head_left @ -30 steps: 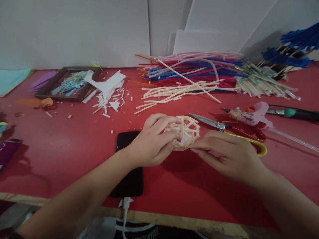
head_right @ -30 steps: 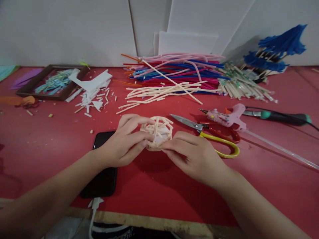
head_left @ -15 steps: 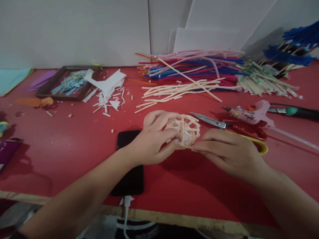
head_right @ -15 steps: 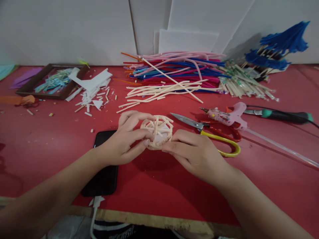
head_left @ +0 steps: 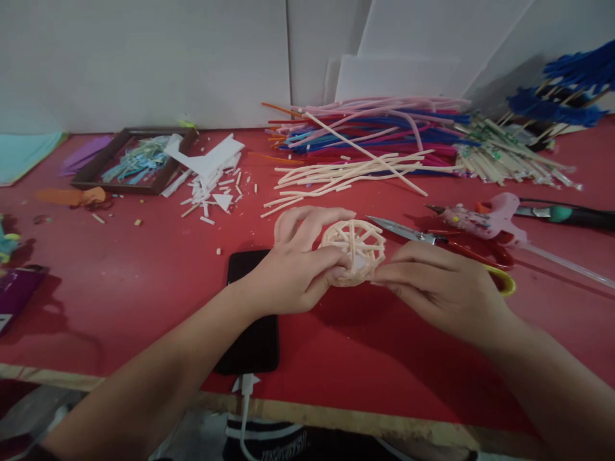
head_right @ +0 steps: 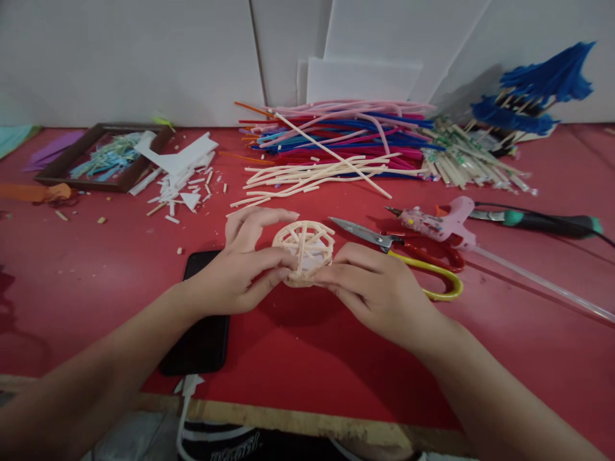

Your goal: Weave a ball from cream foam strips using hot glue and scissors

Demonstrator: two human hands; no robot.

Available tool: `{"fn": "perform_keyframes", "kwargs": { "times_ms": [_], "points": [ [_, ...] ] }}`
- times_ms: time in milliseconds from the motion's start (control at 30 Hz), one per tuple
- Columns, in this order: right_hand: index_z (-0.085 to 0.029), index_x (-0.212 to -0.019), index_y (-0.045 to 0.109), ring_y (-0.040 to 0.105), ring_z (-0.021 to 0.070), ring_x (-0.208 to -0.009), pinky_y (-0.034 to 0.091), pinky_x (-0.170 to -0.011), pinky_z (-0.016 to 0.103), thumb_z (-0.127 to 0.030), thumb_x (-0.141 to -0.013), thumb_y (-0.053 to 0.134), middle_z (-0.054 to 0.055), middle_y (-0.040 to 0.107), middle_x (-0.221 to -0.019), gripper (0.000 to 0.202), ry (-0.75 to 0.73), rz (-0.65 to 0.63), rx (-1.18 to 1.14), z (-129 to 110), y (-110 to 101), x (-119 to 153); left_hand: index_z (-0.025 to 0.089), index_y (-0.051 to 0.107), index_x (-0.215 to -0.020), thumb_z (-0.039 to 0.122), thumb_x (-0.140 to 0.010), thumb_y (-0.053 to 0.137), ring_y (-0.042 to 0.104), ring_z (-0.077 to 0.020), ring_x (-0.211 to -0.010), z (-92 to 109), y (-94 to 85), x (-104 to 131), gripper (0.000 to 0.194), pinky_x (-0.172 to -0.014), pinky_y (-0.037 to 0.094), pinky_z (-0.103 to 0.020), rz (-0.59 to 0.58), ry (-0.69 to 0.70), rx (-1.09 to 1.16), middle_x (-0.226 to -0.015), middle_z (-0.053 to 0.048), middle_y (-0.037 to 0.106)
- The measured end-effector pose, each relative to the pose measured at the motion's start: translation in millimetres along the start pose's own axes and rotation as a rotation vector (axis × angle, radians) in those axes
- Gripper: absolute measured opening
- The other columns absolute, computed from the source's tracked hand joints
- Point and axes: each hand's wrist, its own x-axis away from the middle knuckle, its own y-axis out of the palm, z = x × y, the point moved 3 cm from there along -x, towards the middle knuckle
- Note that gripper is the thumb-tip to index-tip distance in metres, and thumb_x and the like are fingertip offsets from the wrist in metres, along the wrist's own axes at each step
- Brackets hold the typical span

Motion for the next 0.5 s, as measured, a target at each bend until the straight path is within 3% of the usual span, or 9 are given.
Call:
{"fn": "perform_keyframes", "kwargs": {
  "times_ms": [167, 267, 500],
  "points": [
    [-0.023, -0.099, 0.065, 0.070, 0.0120, -0.066, 0.057, -0.060, 0.020, -0.024, -0.095, 0.063, 0.001, 0.072, -0.081, 0.005, 0.241, -0.015, -0.151, 4.1, 3.5, 3.3, 0.021, 0.069, -0.099, 0.023, -0.097, 0.053, 0.045, -0.0341, -0.133, -0.5, 0.6, 0.8, 0.017, -0.113, 0.032, -0.057, 0.020, 0.025, -0.019, -0.148, -0.015, 0.050],
    [-0.021, -0.112, 0.064, 0.072, 0.0121, -0.065, 0.058, -0.058, 0.019, -0.029, -0.094, 0.062, 0.002, 0.073, -0.083, 0.020, 0.366, -0.023, -0.237, 7.2, 5.9, 6.1, 0.021, 0.069, -0.098, 0.024, -0.097, 0.052, 0.046, -0.0338, -0.132, 0.1, 0.5, 0.5, 0.017, -0.112, 0.032, -0.057, 0.028, 0.035, -0.033, -0.147, -0.015, 0.050],
    [-0.020, -0.108, 0.070, 0.071, 0.0106, -0.062, 0.056, -0.055, 0.018, -0.032, -0.096, 0.062, 0.002, 0.077, -0.085, 0.019, 0.258, -0.052, -0.129, 6.2, 4.8, 2.5, 0.020, 0.067, -0.098, 0.021, -0.096, 0.052, 0.045, -0.0327, -0.131, 2.4, -1.6, -0.5, 0.015, -0.112, 0.033, -0.056, 0.019, 0.039, -0.003, -0.144, -0.016, 0.051]
  ]
}}
